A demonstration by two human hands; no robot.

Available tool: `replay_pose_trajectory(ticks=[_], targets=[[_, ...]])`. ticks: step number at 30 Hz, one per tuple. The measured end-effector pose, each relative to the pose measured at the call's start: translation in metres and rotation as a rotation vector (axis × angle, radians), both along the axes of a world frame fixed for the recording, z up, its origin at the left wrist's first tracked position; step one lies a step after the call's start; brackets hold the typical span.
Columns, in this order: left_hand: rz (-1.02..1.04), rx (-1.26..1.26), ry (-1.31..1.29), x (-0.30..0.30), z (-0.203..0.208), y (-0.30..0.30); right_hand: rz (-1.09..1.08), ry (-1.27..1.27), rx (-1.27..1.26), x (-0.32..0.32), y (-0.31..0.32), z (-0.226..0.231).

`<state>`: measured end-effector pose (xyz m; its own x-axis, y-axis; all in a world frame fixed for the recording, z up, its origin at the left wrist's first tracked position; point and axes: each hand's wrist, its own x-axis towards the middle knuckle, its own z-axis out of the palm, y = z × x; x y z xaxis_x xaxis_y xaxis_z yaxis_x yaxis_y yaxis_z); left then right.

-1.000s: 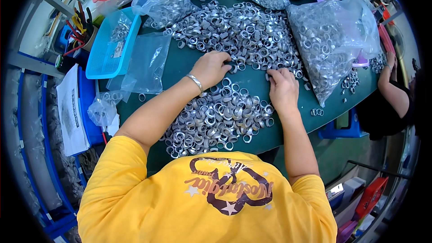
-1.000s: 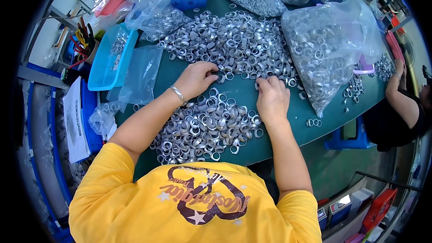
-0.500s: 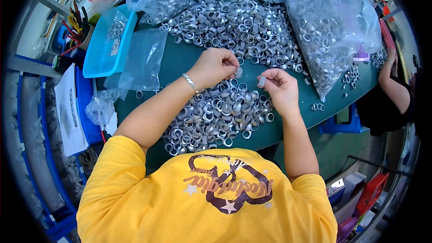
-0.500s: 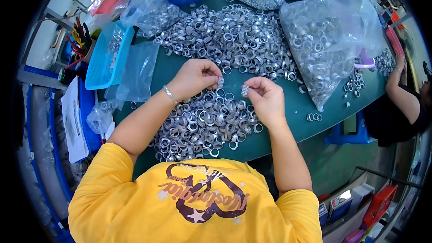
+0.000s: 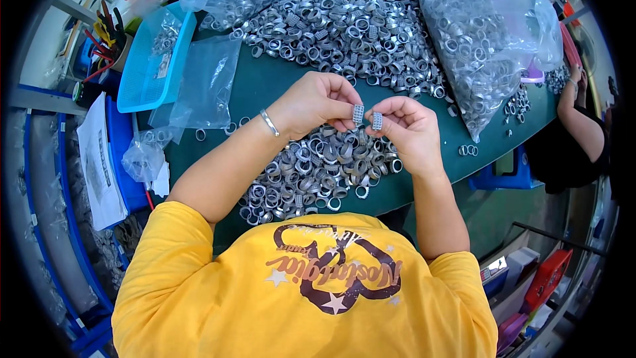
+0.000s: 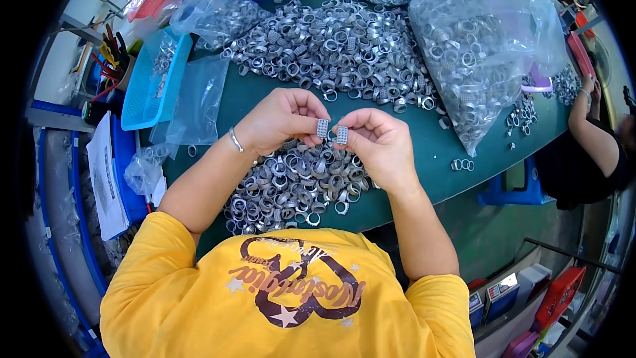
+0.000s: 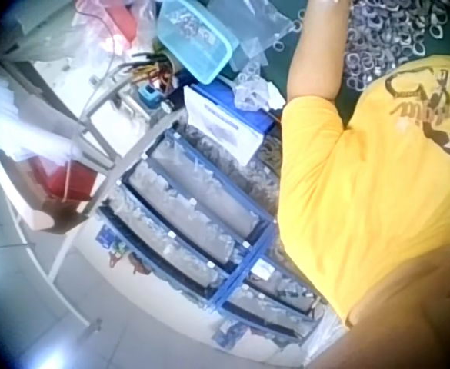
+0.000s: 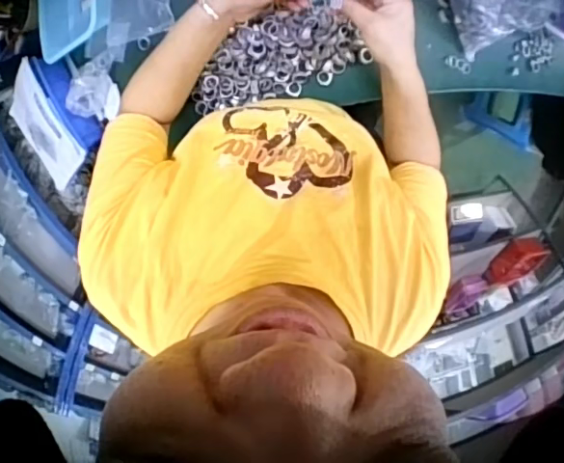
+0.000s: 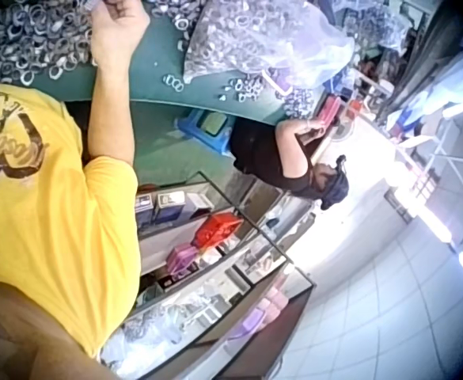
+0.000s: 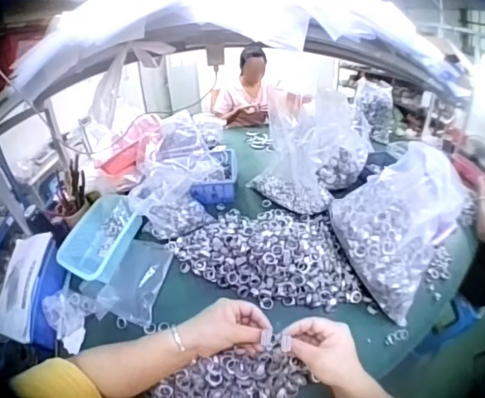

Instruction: The person adjusts plastic sheeting above the workbench, handles a plastic bag, and then sorts and compares metal rings from a pile by hand.

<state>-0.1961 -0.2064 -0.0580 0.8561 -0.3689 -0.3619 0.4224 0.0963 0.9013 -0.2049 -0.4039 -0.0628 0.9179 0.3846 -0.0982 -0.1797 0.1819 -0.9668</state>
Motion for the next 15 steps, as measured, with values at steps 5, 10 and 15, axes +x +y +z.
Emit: replay_pose_trajectory(ticks=[5, 10, 15], targets=[[0.013, 0.101, -0.077, -0.002, 0.001, -0.003, -0.037, -0.091, 0.009, 0.006, 0.0, -0.016], [0.023, 0.105, -0.105, -0.002, 0.0, 0.0, -0.228, -0.684, -0.623, 0.018, 0.005, -0.033], [0.054, 0.124, -0.106, -0.003, 0.002, 0.003, 0.031, -0.618, -0.623, 0.019, 0.011, -0.039]])
